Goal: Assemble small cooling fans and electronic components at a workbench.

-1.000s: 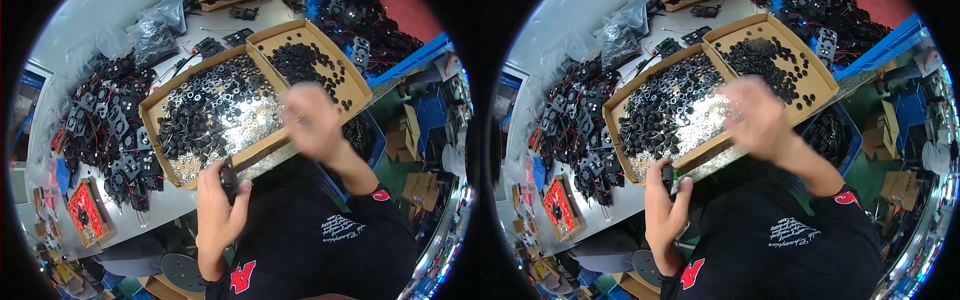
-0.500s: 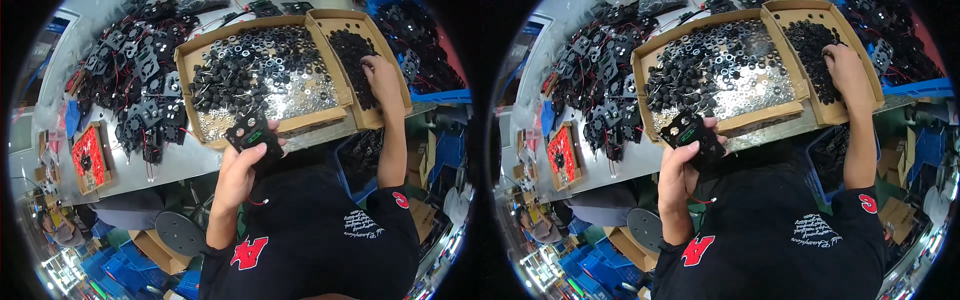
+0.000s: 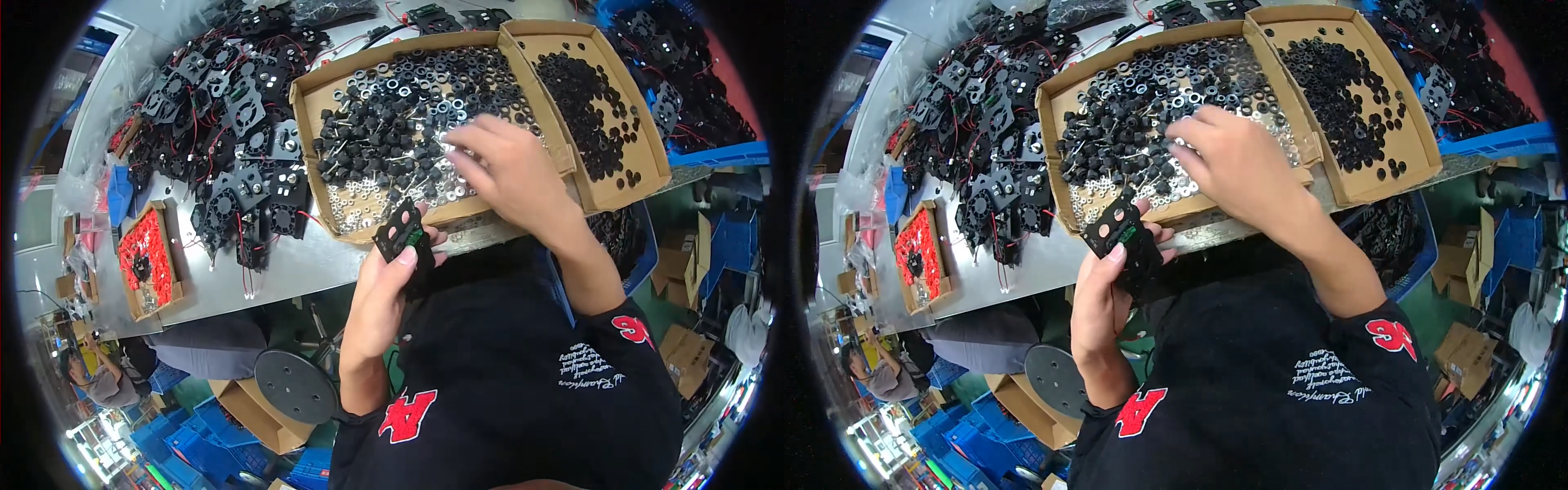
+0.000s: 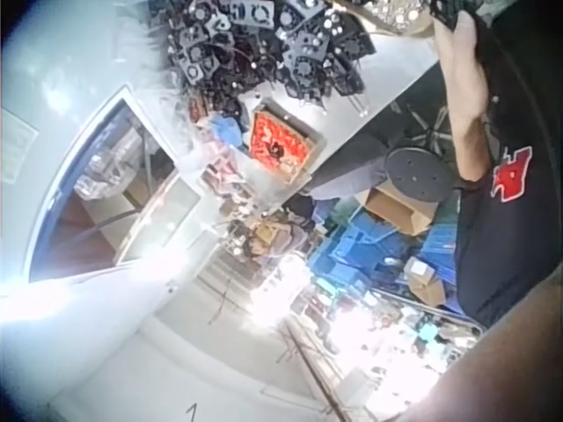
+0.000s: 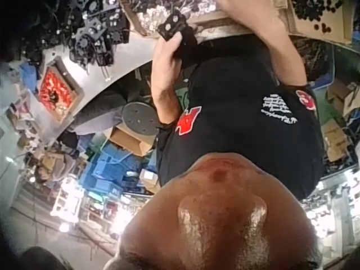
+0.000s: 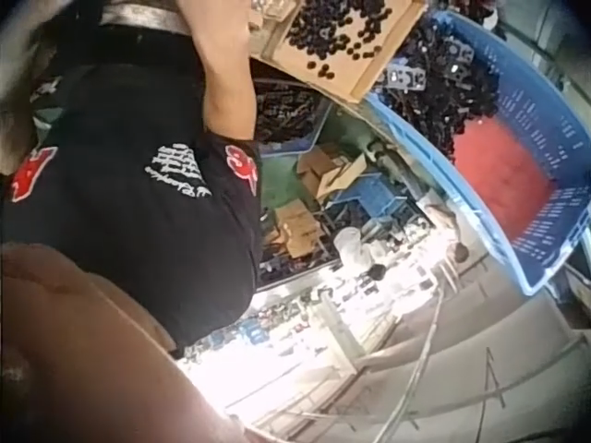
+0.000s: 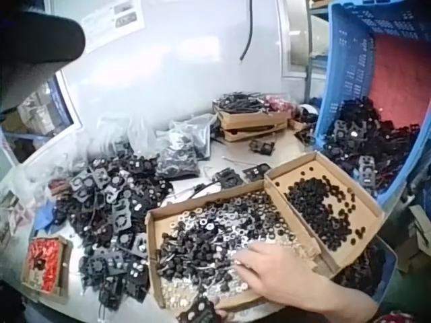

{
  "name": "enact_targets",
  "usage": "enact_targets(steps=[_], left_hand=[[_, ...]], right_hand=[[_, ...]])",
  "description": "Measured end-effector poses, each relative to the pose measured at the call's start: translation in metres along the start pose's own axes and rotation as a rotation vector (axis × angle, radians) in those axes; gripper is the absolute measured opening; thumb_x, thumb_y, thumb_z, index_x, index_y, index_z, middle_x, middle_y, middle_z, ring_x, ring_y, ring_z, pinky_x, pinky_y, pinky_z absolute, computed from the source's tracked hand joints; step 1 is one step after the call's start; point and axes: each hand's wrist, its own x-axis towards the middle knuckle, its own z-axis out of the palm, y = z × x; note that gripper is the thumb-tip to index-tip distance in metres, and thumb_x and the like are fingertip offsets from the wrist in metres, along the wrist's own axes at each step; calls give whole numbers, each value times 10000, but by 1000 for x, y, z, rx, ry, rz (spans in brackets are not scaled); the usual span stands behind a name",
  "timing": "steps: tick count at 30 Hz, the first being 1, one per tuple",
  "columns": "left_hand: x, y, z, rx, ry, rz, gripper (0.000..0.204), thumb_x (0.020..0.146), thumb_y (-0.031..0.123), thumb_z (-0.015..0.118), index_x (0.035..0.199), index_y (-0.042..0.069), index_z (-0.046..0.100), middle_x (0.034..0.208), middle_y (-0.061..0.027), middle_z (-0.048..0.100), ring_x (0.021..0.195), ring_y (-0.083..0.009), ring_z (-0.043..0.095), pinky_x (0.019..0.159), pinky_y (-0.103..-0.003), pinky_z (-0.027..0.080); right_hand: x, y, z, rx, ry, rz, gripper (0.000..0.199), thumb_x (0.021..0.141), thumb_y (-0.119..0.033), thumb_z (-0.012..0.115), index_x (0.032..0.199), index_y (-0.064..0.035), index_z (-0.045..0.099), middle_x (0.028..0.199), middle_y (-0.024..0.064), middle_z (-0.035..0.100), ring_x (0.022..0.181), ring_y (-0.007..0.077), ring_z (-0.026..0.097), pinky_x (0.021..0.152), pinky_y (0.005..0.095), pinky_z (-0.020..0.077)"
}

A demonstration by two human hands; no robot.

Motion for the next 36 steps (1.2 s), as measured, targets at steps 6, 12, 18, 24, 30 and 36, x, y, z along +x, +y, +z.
enact_targets(steps=[6, 12, 18, 24, 30, 36], left_hand=[[-7, 0, -12, 370, 131, 104, 522, 900, 108, 632, 1384, -3, 471, 1214, -71, 536, 1086, -135, 496, 967, -275, 391], [-9, 9, -8, 96, 187, 118, 527, 833, 108, 690, 1290, 27, 442, 975, -8, 467, 860, -75, 428, 790, -239, 394], [-6, -7, 1, 657, 487, 427, 602, 836, 201, 767, 1259, -46, 416, 1060, -109, 499, 901, -178, 515, 792, -319, 453], [6, -2, 4, 1182, 693, 622, 676, 746, 229, 834, 1218, -85, 465, 1063, -225, 503, 960, -366, 526, 806, -416, 454], [11, 1, 15, 797, 442, 466, 693, 799, 171, 784, 1319, -89, 408, 1144, -174, 546, 1049, -276, 565, 940, -361, 448], [11, -13, 33, -144, 215, 263, 433, 721, 18, 533, 1151, -28, 518, 989, -83, 560, 890, -154, 533, 805, -271, 448]], right_hand=[[21, 6, 36, -100, -102, 80, 163, 828, -143, 684, 904, -5, 646, 846, 173, 636, 792, 364, 637, 706, 429, 511], [31, -1, 25, -162, -230, 155, 185, 781, -109, 680, 905, 19, 634, 834, 195, 668, 787, 361, 660, 715, 420, 521], [15, -5, 10, 165, 17, 268, 165, 845, -92, 693, 972, 6, 654, 828, 50, 646, 722, 88, 596, 641, 237, 494], [-13, -6, -9, 671, 28, 425, 194, 884, -33, 653, 1063, 12, 593, 956, 31, 645, 822, 73, 594, 713, 201, 492], [-40, -18, -13, 1031, -29, 432, 267, 903, -8, 610, 1167, 21, 584, 1104, 115, 661, 958, 141, 648, 842, 267, 519], [-51, -40, -13, 1245, -16, 391, 243, 877, 19, 679, 1114, 20, 629, 1050, 53, 631, 959, 101, 608, 868, 257, 483]])
